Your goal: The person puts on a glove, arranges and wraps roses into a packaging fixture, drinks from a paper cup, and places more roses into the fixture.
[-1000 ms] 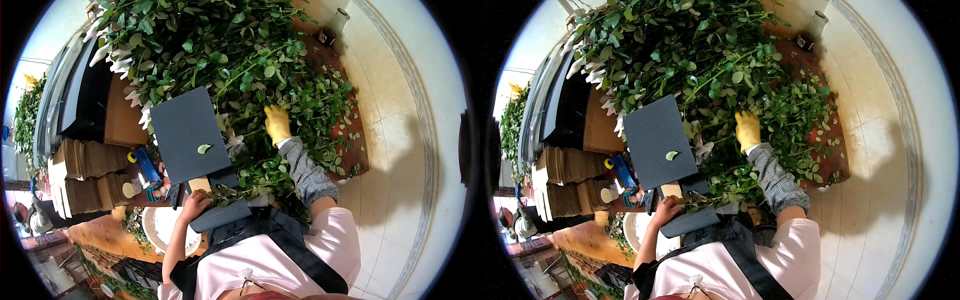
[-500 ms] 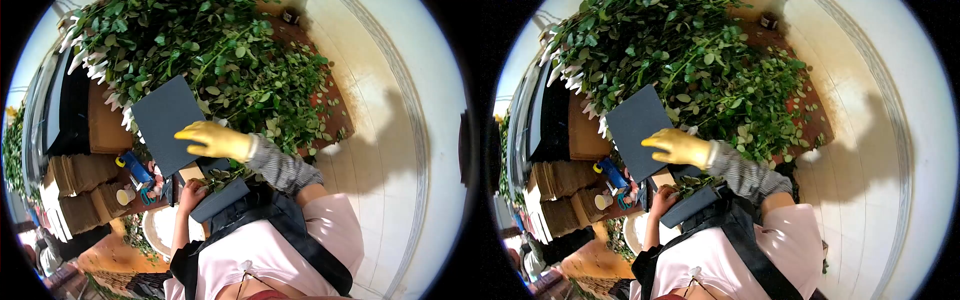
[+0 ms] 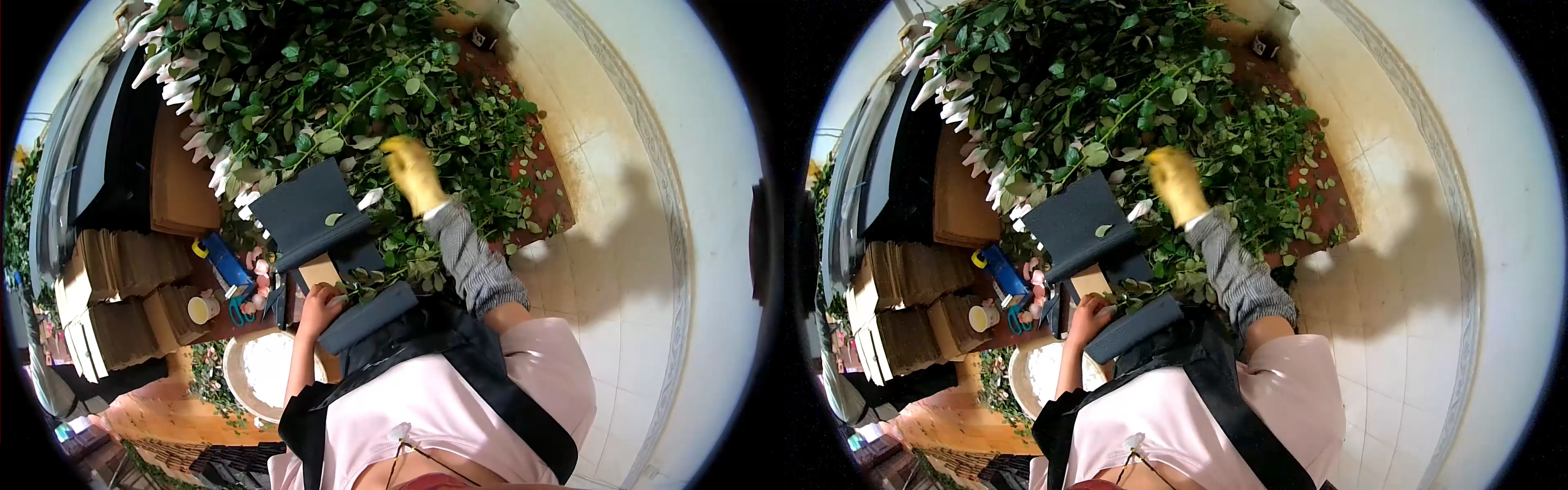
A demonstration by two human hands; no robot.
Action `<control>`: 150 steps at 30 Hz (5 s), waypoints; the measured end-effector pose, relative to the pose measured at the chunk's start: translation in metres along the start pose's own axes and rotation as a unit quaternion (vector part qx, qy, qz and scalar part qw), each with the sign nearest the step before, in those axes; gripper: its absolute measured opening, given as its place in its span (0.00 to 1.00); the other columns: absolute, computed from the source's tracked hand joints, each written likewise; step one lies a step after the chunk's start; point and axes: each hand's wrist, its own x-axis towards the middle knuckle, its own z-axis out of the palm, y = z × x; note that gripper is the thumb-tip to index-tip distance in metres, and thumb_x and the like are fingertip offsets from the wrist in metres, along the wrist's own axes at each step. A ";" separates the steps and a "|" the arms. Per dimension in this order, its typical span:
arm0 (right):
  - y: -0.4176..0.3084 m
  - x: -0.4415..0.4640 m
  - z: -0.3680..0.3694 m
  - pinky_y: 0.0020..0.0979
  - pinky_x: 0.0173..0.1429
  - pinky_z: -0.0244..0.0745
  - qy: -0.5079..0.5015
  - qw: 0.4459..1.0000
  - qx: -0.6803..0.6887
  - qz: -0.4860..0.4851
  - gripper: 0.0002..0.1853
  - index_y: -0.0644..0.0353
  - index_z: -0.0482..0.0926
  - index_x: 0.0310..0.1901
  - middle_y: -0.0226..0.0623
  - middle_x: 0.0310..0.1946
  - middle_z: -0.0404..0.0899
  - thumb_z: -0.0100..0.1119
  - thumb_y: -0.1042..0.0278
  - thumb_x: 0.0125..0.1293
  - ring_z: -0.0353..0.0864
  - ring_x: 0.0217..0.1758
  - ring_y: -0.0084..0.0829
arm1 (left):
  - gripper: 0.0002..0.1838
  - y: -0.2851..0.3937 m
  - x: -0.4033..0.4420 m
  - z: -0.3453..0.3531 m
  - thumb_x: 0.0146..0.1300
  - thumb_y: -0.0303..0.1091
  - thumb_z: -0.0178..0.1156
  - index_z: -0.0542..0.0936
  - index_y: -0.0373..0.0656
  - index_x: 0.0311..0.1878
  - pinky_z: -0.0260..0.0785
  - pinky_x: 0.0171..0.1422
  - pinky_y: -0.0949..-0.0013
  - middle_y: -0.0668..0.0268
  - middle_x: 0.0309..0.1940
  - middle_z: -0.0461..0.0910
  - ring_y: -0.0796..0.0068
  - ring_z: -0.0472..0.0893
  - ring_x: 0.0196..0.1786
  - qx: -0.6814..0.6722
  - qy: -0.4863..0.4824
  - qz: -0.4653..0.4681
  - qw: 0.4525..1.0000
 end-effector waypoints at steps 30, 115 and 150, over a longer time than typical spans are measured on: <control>0.082 -0.146 -0.022 0.39 0.36 0.76 -0.277 0.813 -0.508 -0.067 0.18 0.48 0.84 0.54 0.37 0.26 0.82 0.59 0.74 0.62 0.83 0.34 0.38 | 0.10 0.007 0.000 -0.010 0.63 0.33 0.64 0.84 0.37 0.43 0.75 0.47 0.57 0.52 0.39 0.83 0.49 0.83 0.42 0.037 -0.039 -0.015 0.998; -0.014 -0.081 -0.083 0.40 0.42 0.79 -0.032 0.945 -0.232 -0.230 0.16 0.56 0.81 0.49 0.39 0.25 0.79 0.52 0.78 0.60 0.80 0.33 0.40 | 0.20 0.021 -0.002 -0.011 0.59 0.31 0.66 0.79 0.44 0.56 0.75 0.54 0.54 0.55 0.50 0.78 0.48 0.80 0.51 0.158 0.008 -0.011 0.987; 0.084 0.050 -0.199 0.48 0.65 0.71 0.222 0.930 -0.192 -0.222 0.05 0.63 0.79 0.42 0.45 0.43 0.84 0.58 0.76 0.66 0.81 0.52 0.47 | 0.22 0.023 -0.004 -0.011 0.56 0.28 0.67 0.81 0.44 0.56 0.75 0.56 0.56 0.56 0.49 0.76 0.51 0.79 0.53 0.139 0.009 -0.023 0.990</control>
